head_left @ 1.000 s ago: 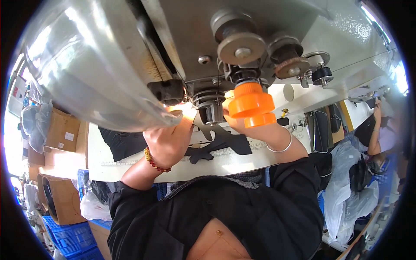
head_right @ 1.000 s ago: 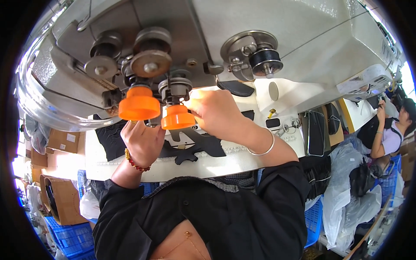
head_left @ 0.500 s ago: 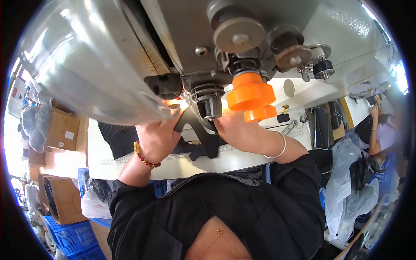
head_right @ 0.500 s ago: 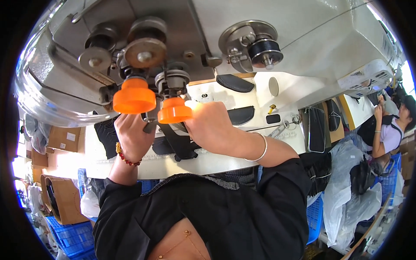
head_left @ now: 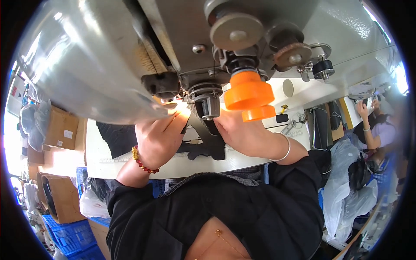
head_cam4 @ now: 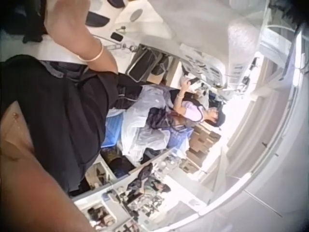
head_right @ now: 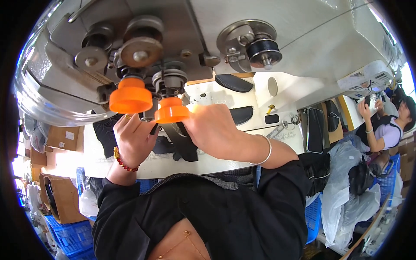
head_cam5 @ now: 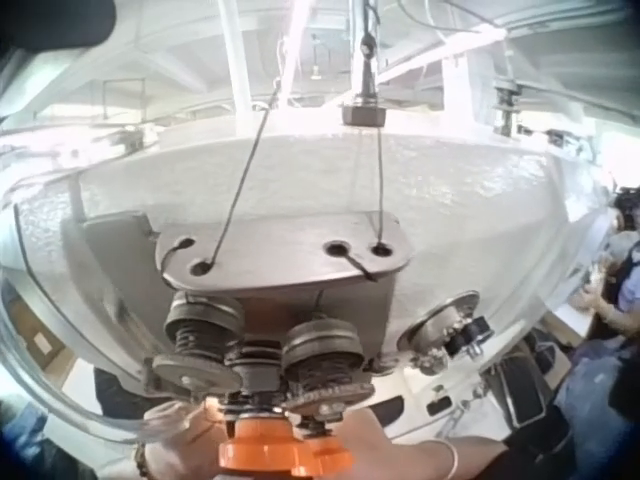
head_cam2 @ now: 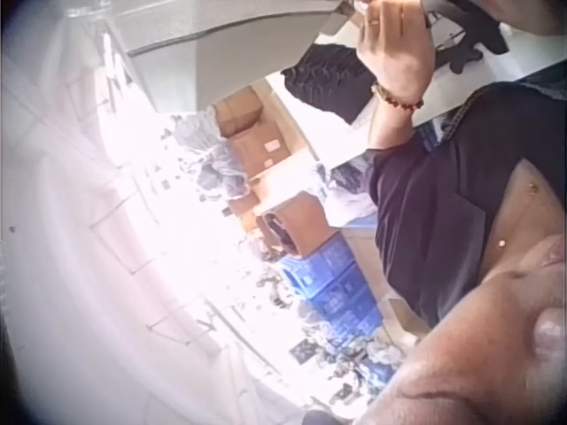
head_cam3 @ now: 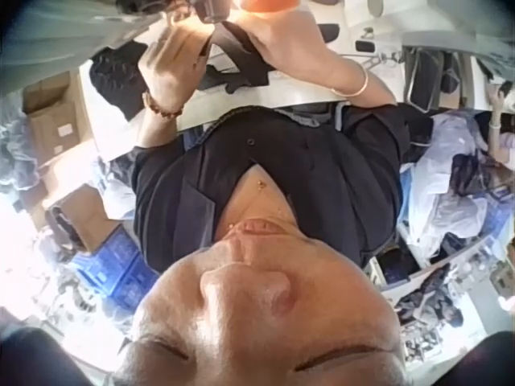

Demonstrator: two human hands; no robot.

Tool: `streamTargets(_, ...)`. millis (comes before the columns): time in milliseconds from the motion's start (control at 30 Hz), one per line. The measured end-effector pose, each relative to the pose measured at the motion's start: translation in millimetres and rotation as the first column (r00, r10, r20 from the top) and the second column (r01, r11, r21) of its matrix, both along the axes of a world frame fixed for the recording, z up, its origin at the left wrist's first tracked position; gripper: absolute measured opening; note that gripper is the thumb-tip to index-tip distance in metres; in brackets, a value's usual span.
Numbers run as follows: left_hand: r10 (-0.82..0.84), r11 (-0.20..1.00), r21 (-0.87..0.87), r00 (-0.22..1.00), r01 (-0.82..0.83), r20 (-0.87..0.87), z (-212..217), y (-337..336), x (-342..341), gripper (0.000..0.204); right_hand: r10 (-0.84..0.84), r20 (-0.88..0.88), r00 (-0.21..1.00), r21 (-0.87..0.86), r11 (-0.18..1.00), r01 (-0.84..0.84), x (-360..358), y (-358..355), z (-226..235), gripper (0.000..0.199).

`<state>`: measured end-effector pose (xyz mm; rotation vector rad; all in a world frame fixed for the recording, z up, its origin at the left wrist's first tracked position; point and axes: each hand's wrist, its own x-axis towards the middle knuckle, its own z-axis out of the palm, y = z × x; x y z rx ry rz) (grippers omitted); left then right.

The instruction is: Aligning, feeding, and processing footwear components into a manufacturing machine.

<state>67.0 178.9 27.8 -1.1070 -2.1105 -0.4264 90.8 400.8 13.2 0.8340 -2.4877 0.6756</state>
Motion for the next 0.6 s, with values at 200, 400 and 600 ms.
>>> streamTargets(200,0.047,0.997,-0.067,0.997,-0.043,0.065,-3,-6,-4,0.036,0.028,-0.024,0.999,0.054,0.998,-0.026,-1,-4,-6,0.015)
streamTargets(400,0.133,0.987,-0.1,0.989,-0.126,0.071,-12,-12,-7,0.024,0.053,-0.053,0.997,0.041,0.998,-0.051,-10,-7,-17,0.024)
streamTargets(600,0.101,0.993,-0.049,0.987,-0.108,-0.121,-17,-6,-10,0.022,0.018,-0.131,0.991,-0.011,1.0,-0.019,-14,-7,-15,0.025)
